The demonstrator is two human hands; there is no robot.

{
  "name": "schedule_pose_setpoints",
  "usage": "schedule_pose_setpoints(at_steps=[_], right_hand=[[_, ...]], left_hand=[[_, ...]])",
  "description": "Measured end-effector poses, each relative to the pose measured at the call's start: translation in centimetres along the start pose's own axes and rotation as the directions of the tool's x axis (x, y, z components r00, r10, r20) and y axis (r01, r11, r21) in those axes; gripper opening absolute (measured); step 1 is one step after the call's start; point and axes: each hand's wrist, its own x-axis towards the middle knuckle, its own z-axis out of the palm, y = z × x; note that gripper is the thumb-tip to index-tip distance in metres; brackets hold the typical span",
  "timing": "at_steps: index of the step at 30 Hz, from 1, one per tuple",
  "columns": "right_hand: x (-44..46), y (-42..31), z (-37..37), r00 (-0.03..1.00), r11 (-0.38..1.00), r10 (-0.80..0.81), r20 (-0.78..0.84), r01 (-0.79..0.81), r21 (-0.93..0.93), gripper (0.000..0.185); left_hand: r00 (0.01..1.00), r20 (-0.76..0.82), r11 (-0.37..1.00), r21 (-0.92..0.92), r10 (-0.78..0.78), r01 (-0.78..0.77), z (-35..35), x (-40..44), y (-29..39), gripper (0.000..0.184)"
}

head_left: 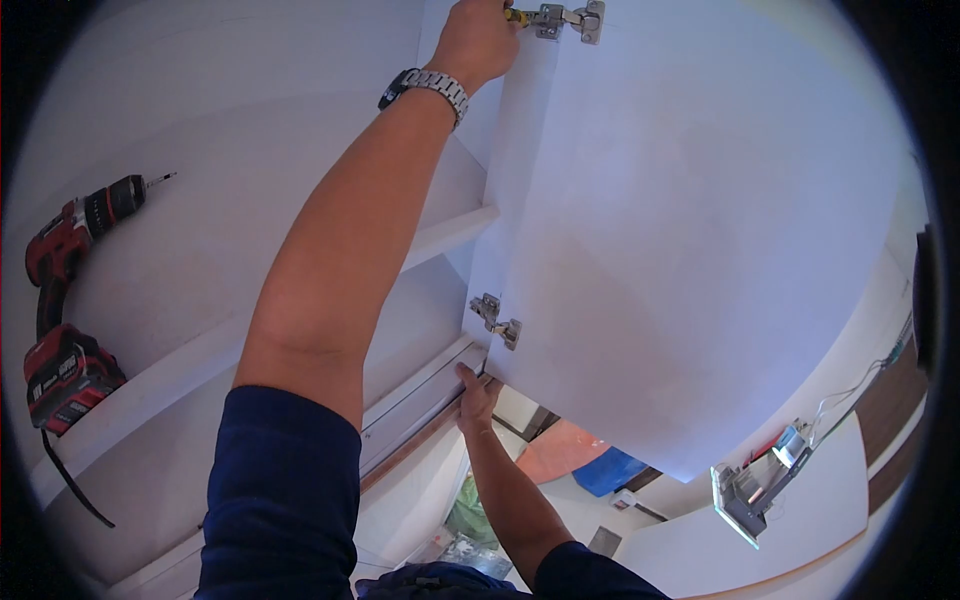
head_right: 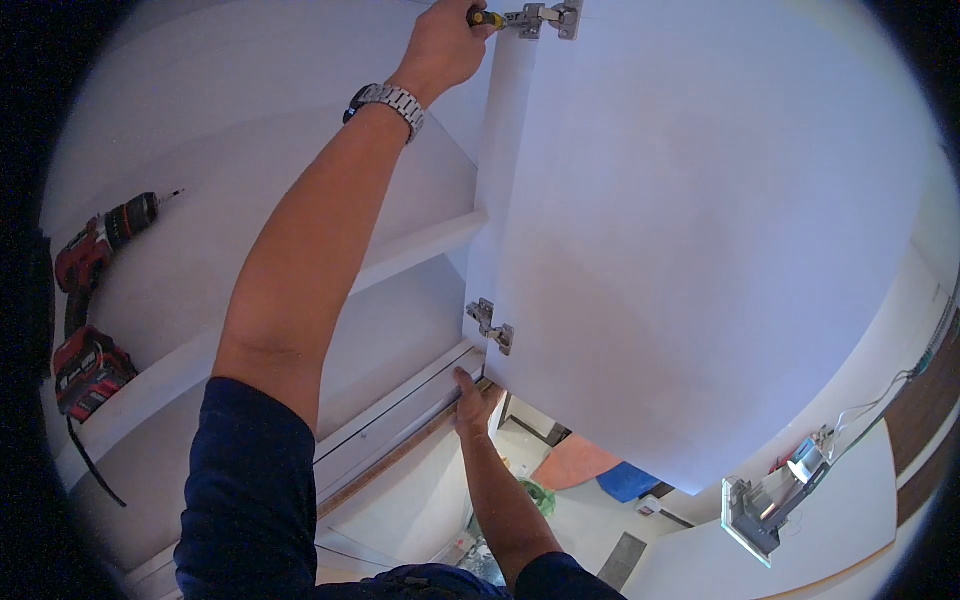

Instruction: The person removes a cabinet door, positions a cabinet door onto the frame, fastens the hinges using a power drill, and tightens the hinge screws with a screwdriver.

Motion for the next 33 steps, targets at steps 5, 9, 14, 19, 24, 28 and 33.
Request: schedule_pose_setpoints(at_steps=[5, 9, 14, 19, 24, 28, 33], right_hand=[[0.3, 0.7, -0.3, 1.0, 0.999, 0.022, 0.004, -0.022, 0.025, 0.091], [0.6, 1.3, -0.4, 1.0, 0.999, 0.019, 0.014, -0.019, 0.041, 0.091], [0.5, 0.8, -0.4, 1.0, 1.0, -0.002, 0.014, 0.002, -0.015, 0.092], [0.4, 0.7, -0.3, 1.0, 1.0, 0.002, 0.004, -0.002, -0.022, 0.092], [0.0, -0.3, 0.0, 1.0, 1.0, -0.015, 0.017, 0.015, 0.005, 0.092], [-0.5, -1.0, 0.3, 1.0, 1.0, -0.006, 0.007, 0.006, 0.005, 0.091], [-0.4, -0.8, 0.2, 1.0, 1.0, -0.008, -0.003, 0.008, 0.001, 0.092]], left_hand=[[0.999, -0.018, 0.999, 0.007, 0.034, -0.034, 0.1, 0.2, -0.3, 0.016], [1.0, 0.008, 1.0, 0.021, 0.015, -0.015, -0.1, 0.1, -0.2, 0.016], [0.999, -0.017, 0.999, 0.016, 0.035, -0.035, 0.1, 0.4, -0.4, 0.016], [0.999, 0.004, 0.999, 0.021, 0.042, -0.042, 0.1, 0.5, -0.7, 0.015], [0.997, 0.073, 0.995, 0.096, -0.03, 0.023, 0.0, 0.6, -0.9, 0.018], [0.985, 0.131, 0.992, 0.065, -0.113, 0.105, -0.2, 0.8, -1.2, 0.022], [0.971, 0.177, 0.983, 0.106, -0.164, 0.147, -0.4, 0.9, -1.3, 0.029]])
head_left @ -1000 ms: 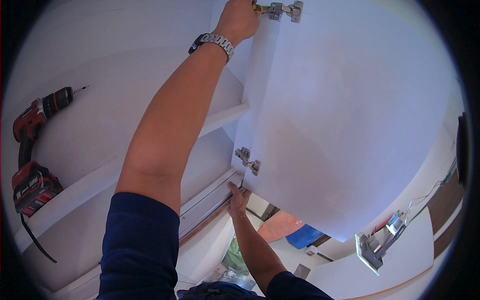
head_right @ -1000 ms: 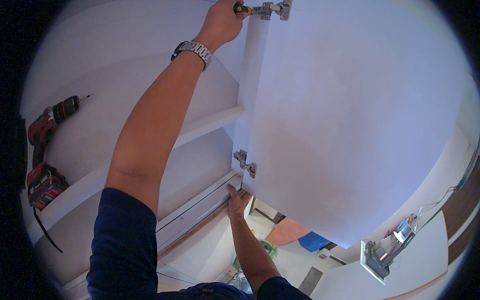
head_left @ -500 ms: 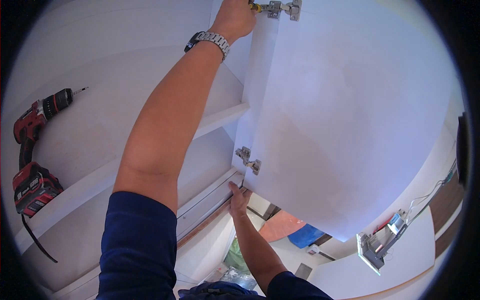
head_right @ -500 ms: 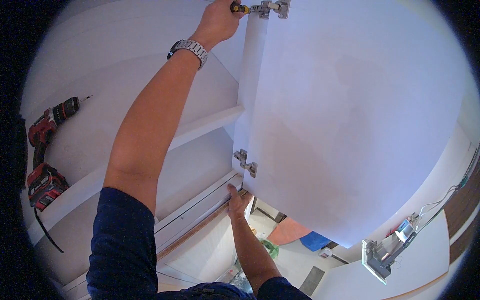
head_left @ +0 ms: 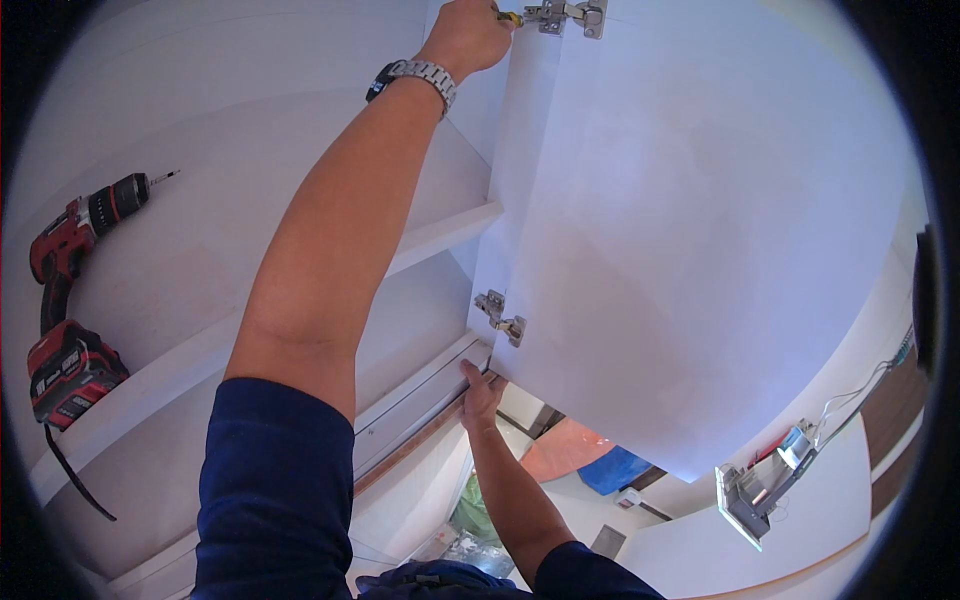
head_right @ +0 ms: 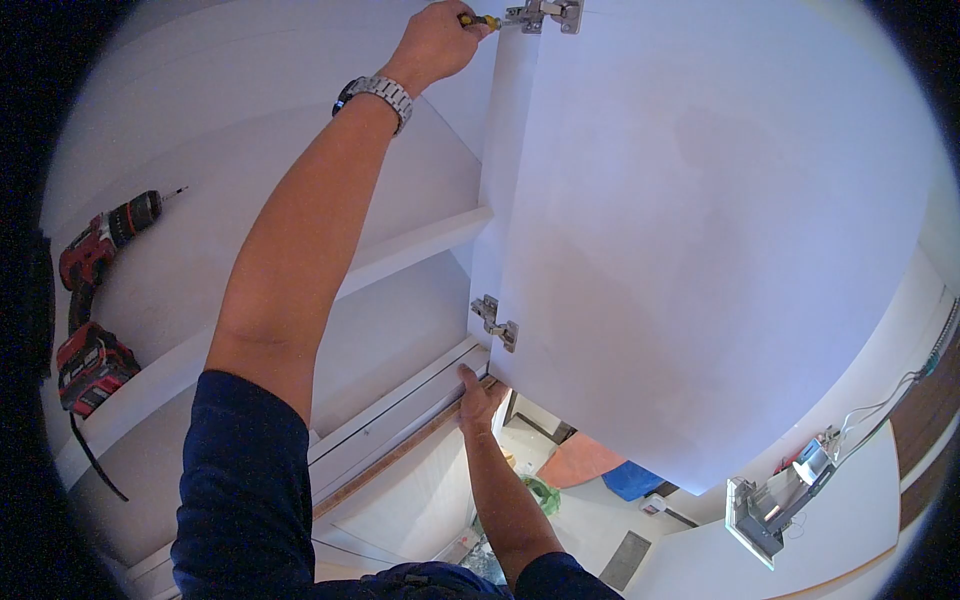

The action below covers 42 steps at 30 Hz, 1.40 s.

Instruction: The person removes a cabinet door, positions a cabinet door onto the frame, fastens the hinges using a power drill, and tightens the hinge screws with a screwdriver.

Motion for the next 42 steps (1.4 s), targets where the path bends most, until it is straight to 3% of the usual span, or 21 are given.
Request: schedule_pose_setpoints(at_steps=[11, 14, 17, 18, 24, 27, 30, 33, 36, 42], right_hand=[[0.5, 0.8, -0.3, 1.0, 0.997, -0.014, -0.008, 0.014, -0.077, 0.095], [0.2, 0.1, 0.0, 1.0, 1.0, -0.01, 0.009, 0.011, -0.018, 0.094], [-1.0, -1.9, 0.6, 0.998, 0.988, 0.007, 0.055, -0.015, 0.153, 0.093], [-0.7, -1.2, 0.4, 0.999, 0.994, 0.009, 0.032, -0.012, 0.104, 0.093], [0.9, 1.4, -0.4, 1.0, 0.997, -0.03, -0.007, 0.029, -0.068, 0.092], [1.1, 1.8, -0.5, 0.999, 0.996, -0.048, -0.002, 0.047, -0.069, 0.092], [1.3, 2.2, -0.6, 1.0, 0.998, -0.021, -0.002, 0.021, -0.067, 0.093], [0.8, 1.7, -0.4, 1.0, 1.0, 0.028, -0.01, -0.028, 0.002, 0.092], [0.6, 1.3, -0.1, 0.999, 0.998, 0.018, -0.043, -0.015, 0.069, 0.09], [0.1, 0.2, 0.4, 0.998, 0.997, -0.03, -0.063, 0.034, 0.064, 0.086]], left_hand=[[0.99, 0.109, 0.996, 0.013, -0.089, 0.088, -0.7, -0.2, 0.5, 0.044], [0.987, 0.124, 0.994, 0.02, -0.106, 0.105, -0.9, -0.3, 0.8, 0.047], [0.989, 0.104, 0.994, 0.015, -0.108, 0.107, -0.8, -0.4, 0.7, 0.044], [0.99, 0.093, 0.994, 0.01, -0.105, 0.105, -0.7, -0.3, 0.8, 0.043], [0.955, 0.054, 0.945, 0.143, 0.29, -0.295, -1.0, 0.9, -0.2, 0.021], [0.953, 0.118, 0.935, 0.194, 0.279, -0.298, -2.4, -0.2, 2.2, 0.019], [0.876, 0.12, 0.802, 0.359, 0.468, -0.478, -2.5, -0.6, 2.6, 0.021], [0.808, 0.082, 0.737, 0.366, 0.583, -0.569, -1.4, 0.2, 1.6, 0.023], [0.933, 0.222, 0.886, 0.314, 0.282, -0.342, -3.0, -0.3, 3.5, 0.021], [0.922, 0.204, 0.86, 0.339, 0.329, -0.382, -2.5, 1.8, 2.8, 0.025]])
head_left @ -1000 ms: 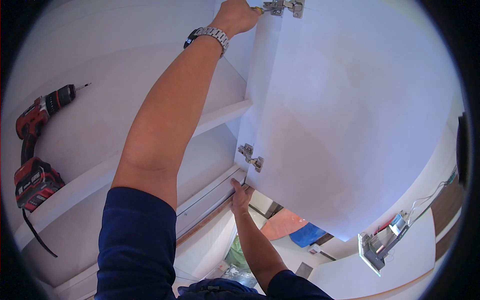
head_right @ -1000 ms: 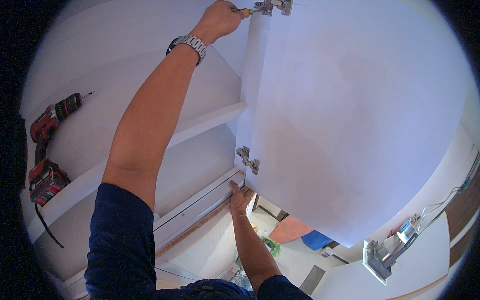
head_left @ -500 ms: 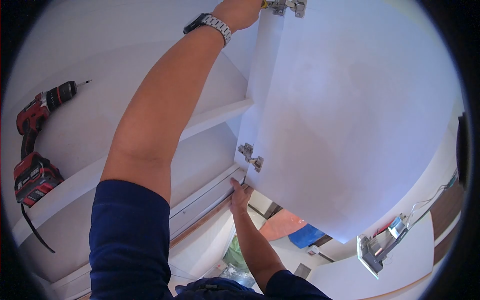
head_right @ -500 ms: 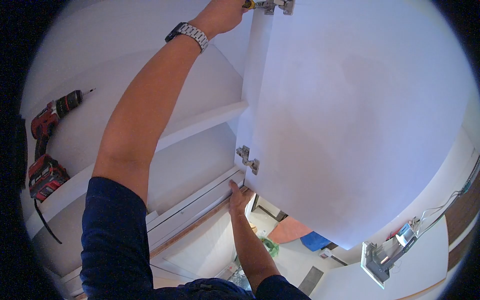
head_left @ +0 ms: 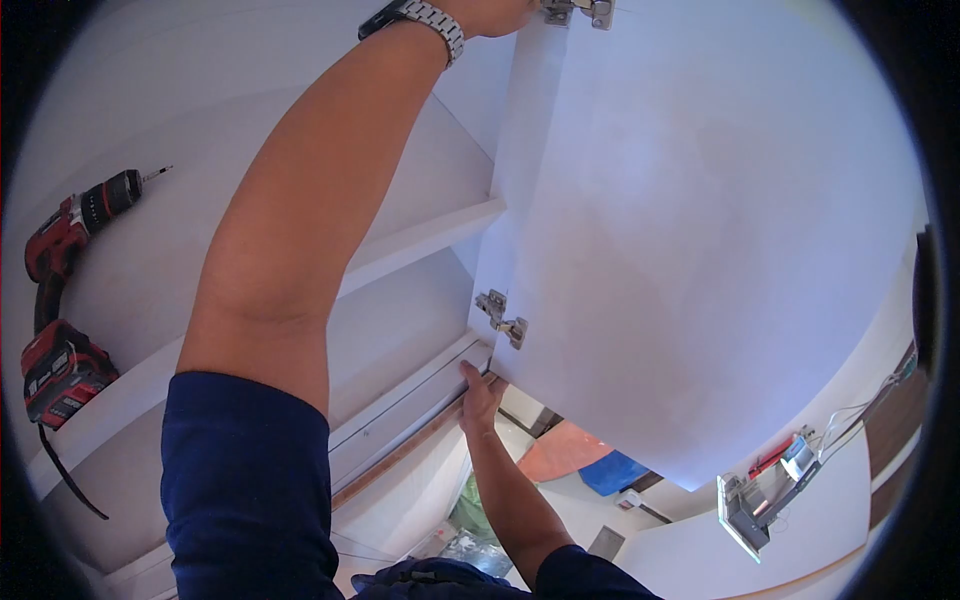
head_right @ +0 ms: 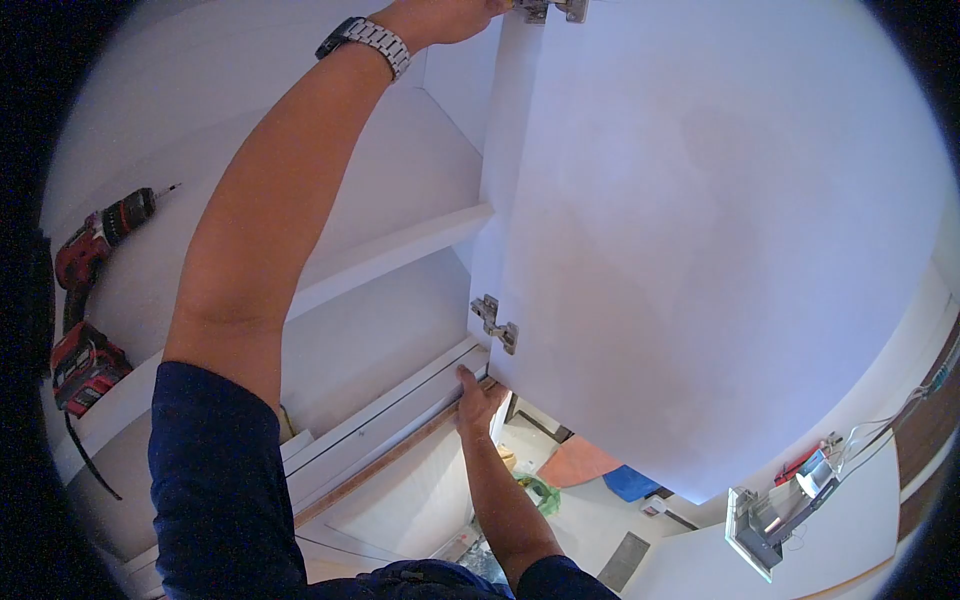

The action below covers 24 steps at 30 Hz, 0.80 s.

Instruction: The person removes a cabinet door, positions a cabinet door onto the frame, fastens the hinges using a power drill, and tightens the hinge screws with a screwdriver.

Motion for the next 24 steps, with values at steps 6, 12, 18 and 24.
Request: schedule_pose_setpoints(at_steps=[6, 12, 18, 24], right_hand=[[0.5, 0.6, -0.3, 1.0, 1.0, 0.012, 0.006, -0.012, -0.016, 0.087], [0.4, 0.9, -0.8, 0.999, 0.996, 0.033, 0.017, -0.032, -0.079, 0.091], [0.6, 1.1, -1.2, 0.994, 0.99, 0.091, 0.063, -0.083, -0.113, 0.096], [0.1, 0.3, -0.9, 0.994, 0.991, 0.083, 0.068, -0.075, -0.107, 0.093]], left_hand=[[0.937, -0.009, 0.894, -0.303, -0.349, 0.33, 0.8, 0.5, 0.2, 0.037], [0.993, 0.117, 0.989, 0.146, 0.011, -0.029, 3.9, 3.5, -3.1, 0.049], [0.918, -0.084, 0.876, -0.342, -0.388, 0.339, 1.2, -0.7, 0.9, 0.052], [0.948, -0.005, 0.9, -0.318, -0.317, 0.299, 1.9, 1.1, -0.6, 0.05]])
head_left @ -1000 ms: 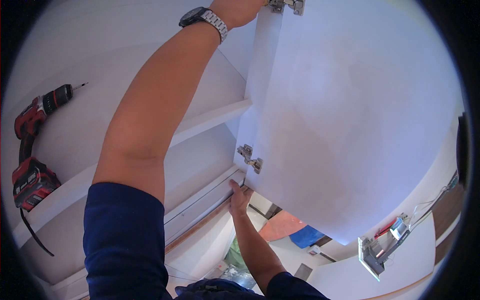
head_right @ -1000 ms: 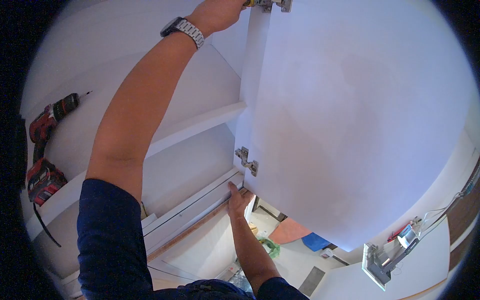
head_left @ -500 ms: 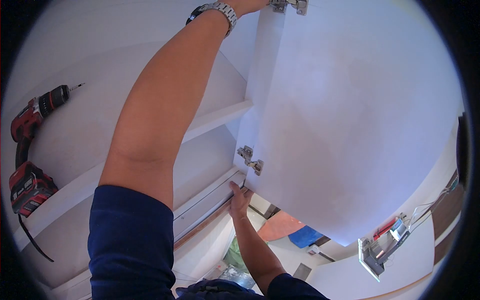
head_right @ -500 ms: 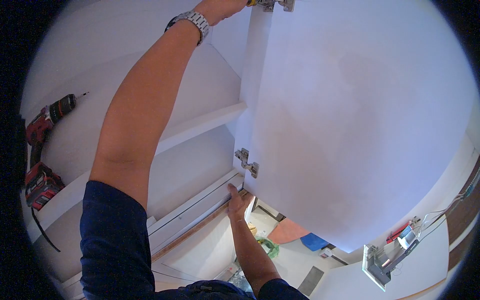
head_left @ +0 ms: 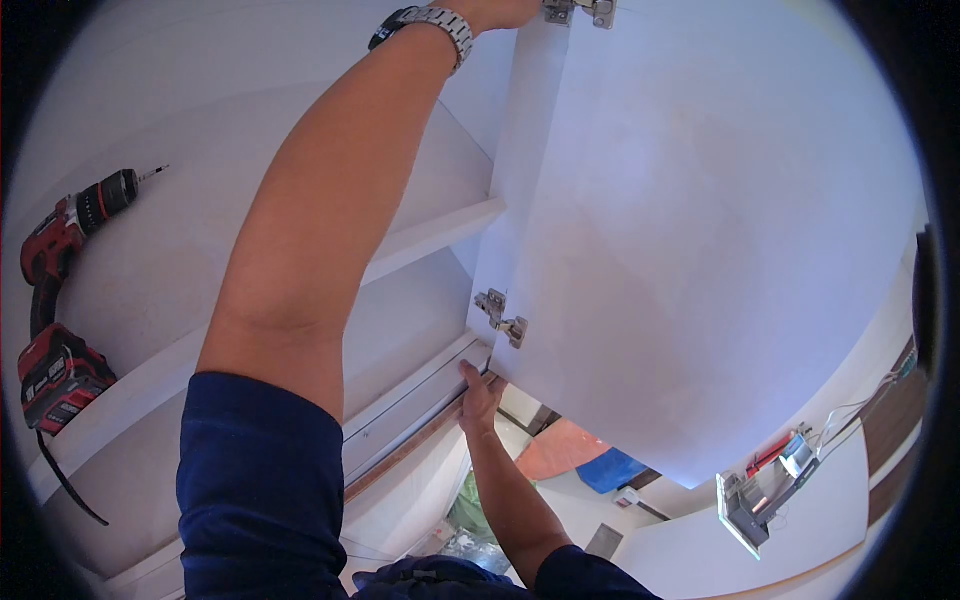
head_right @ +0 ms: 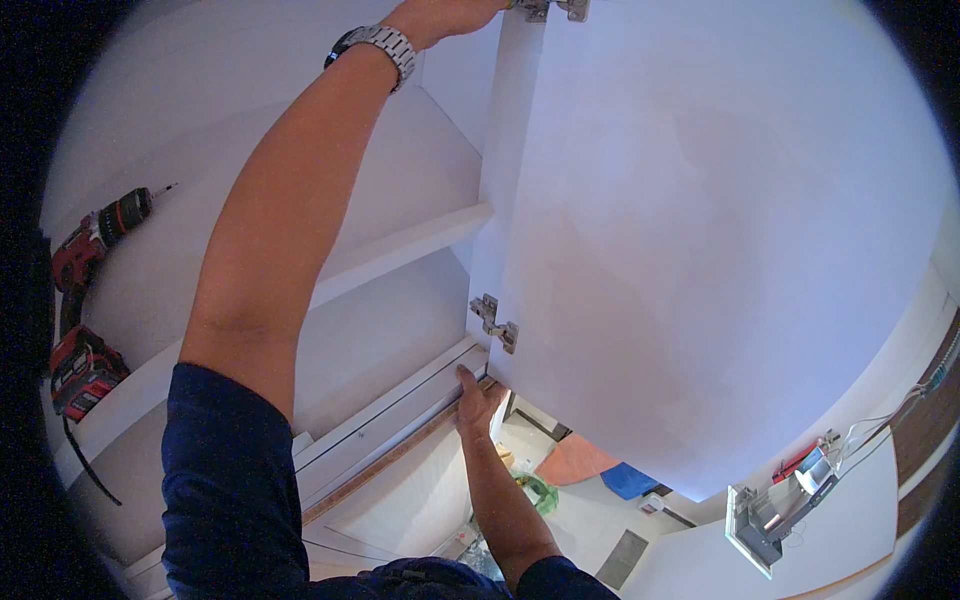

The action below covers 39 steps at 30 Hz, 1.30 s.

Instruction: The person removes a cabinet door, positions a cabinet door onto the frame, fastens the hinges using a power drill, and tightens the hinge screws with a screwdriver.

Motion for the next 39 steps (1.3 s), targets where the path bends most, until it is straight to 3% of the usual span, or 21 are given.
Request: schedule_pose_setpoints(at_steps=[3, 6, 9, 11, 13, 15, 18, 21, 27, 30, 31, 32, 34, 35, 36, 39], right_hand=[[0.1, 0.1, 0.1, 1.0, 0.999, -0.007, 0.008, 0.007, 0.037, 0.091], [-0.1, -0.2, 0.2, 0.999, 0.998, -0.029, 0.018, 0.028, 0.064, 0.09], [-0.1, -0.3, 0.1, 0.999, 0.999, -0.034, 0.01, 0.034, 0.006, 0.09], [0.2, 0.2, 0.1, 0.999, 0.999, -0.051, 0.003, 0.051, -0.009, 0.09], [0.3, 0.3, 0.0, 0.999, 0.999, -0.049, -0.001, 0.049, -0.003, 0.09], [0.2, 0.2, 0.1, 0.999, 0.999, -0.038, -0.002, 0.038, 0.002, 0.09], [0.1, 0.0, 0.1, 0.999, 0.999, -0.033, -0.005, 0.033, -0.005, 0.09], [0.0, -0.2, 0.2, 0.998, 0.998, -0.056, -0.005, 0.056, -0.017, 0.091], [0.4, 0.5, 0.1, 0.999, 0.997, -0.052, 0.009, 0.052, 0.053, 0.091], [-0.2, -0.6, 0.4, 0.999, 0.998, -0.052, -0.001, 0.052, 0.035, 0.09], [0.0, -0.3, 0.3, 0.999, 0.999, -0.053, -0.004, 0.053, 0.011, 0.09], [0.1, -0.2, 0.2, 0.998, 0.998, -0.055, -0.006, 0.054, -0.013, 0.091], [-0.2, -0.6, 0.5, 0.999, 0.998, -0.05, 0.008, 0.049, 0.044, 0.091], [-0.3, -0.8, 0.5, 0.999, 0.996, -0.049, 0.017, 0.048, 0.071, 0.09], [0.0, -0.5, 0.4, 0.998, 0.996, -0.061, 0.028, 0.059, 0.073, 0.09], [0.7, 1.0, -0.1, 0.996, 0.996, -0.079, 0.039, 0.077, 0.048, 0.09]], left_hand=[[0.992, -0.05, 0.992, -0.05, -0.118, 0.115, 1.0, 0.8, -0.1, 0.052], [0.969, 0.245, 0.984, -0.174, 0.005, 0.039, -2.5, -1.5, 1.3, 0.053], [0.964, 0.186, 0.932, -0.274, -0.19, 0.237, -1.1, -0.1, 0.6, 0.054], [0.958, -0.146, 0.952, -0.222, -0.245, 0.21, 1.2, -1.0, 1.6, 0.051], [0.955, -0.242, 0.981, -0.135, -0.17, 0.14, 2.0, -0.9, 1.0, 0.048], [0.996, -0.09, 1.0, -0.031, -0.002, -0.001, 2.0, 1.5, -1.8, 0.046], [0.997, -0.056, 0.999, 0.003, 0.047, -0.047, 0.9, 0.1, -0.6, 0.045], [0.996, -0.09, 1.0, -0.027, -0.007, 0.004, 0.8, -0.5, 0.1, 0.039], [0.982, -0.092, 0.96, 0.244, 0.164, -0.138, 2.4, 2.1, -1.3, 0.031], [0.978, 0.205, 0.984, 0.16, 0.045, -0.079, -0.5, 0.3, 0.8, 0.03], [0.883, 0.461, 0.973, -0.152, -0.083, 0.171, -3.1, 0.2, 1.2, 0.032], [0.704, 0.704, 0.806, -0.362, -0.093, 0.468, -6.6, 0.1, 1.4, 0.033], [0.707, 0.693, 0.697, -0.437, -0.141, 0.568, -6.6, -0.4, 1.4, 0.037], [0.879, 0.422, 0.849, -0.361, -0.221, 0.386, -3.5, -1.1, 1.5, 0.038], [0.972, 0.107, 0.953, -0.202, -0.207, 0.225, -1.5, -1.2, 1.2, 0.039], [0.956, 0.198, 0.911, -0.312, -0.215, 0.27, -2.9, -2.4, 2.3, 0.038]])
